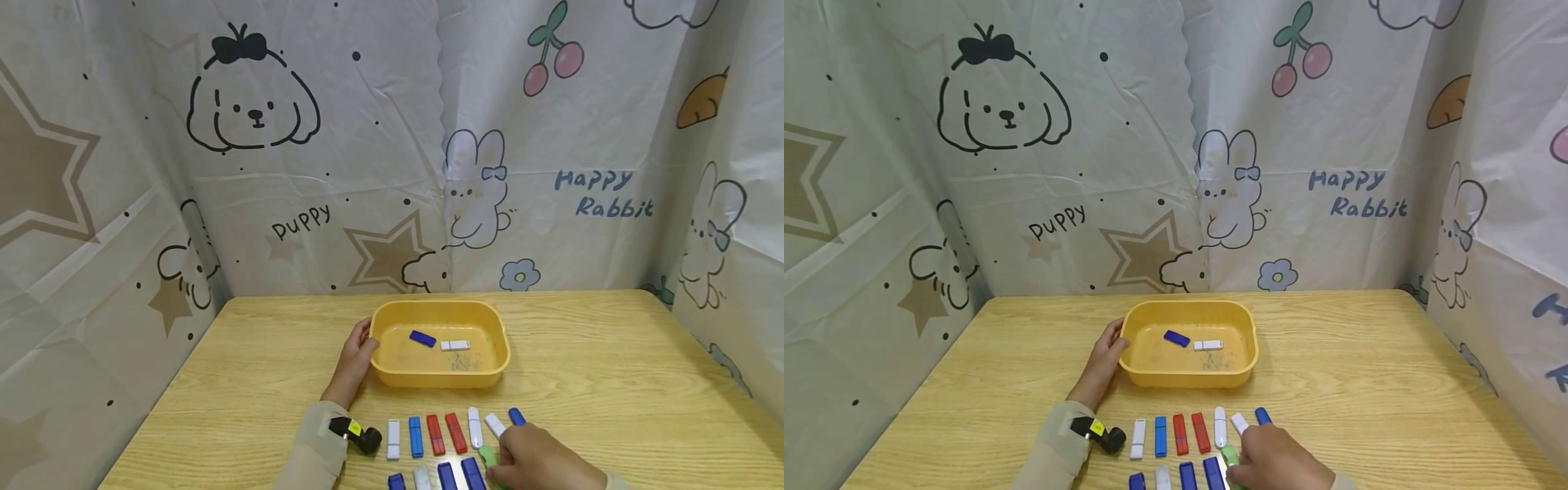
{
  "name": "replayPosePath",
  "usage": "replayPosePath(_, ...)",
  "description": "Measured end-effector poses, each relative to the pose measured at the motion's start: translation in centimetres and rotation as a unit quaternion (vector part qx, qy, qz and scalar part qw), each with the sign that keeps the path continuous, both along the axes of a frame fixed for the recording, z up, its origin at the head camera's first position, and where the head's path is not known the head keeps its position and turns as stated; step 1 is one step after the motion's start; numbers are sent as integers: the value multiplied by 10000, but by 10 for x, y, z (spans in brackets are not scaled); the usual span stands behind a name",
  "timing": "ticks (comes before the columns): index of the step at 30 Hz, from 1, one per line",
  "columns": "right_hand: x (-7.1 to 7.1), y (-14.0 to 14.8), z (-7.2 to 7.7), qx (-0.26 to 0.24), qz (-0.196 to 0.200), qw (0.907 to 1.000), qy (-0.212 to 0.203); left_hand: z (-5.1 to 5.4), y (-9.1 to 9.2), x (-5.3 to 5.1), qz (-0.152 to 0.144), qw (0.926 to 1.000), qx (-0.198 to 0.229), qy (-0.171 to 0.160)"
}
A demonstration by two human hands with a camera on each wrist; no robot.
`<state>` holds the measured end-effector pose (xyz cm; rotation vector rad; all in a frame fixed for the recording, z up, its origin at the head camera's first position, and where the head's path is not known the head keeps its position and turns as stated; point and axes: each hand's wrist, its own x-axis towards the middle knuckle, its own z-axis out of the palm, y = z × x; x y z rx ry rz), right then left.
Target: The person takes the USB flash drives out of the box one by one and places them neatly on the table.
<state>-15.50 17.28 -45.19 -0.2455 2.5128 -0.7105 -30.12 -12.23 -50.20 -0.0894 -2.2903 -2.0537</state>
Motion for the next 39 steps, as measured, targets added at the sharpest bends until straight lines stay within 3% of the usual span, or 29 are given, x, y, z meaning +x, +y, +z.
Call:
replayPosePath(22, -2, 5, -1, -258, 335, 9990, 112, 2, -1, 0, -43, 9999, 1, 127)
replayPosePath(35, -1, 3, 1, -212, 165, 9996, -28, 0, 0, -1, -19, 9999, -53, 97)
replayPosePath(39, 0, 3, 0, -192, 109, 9997, -68, 13, 0, 8, -131, 9999, -37, 82)
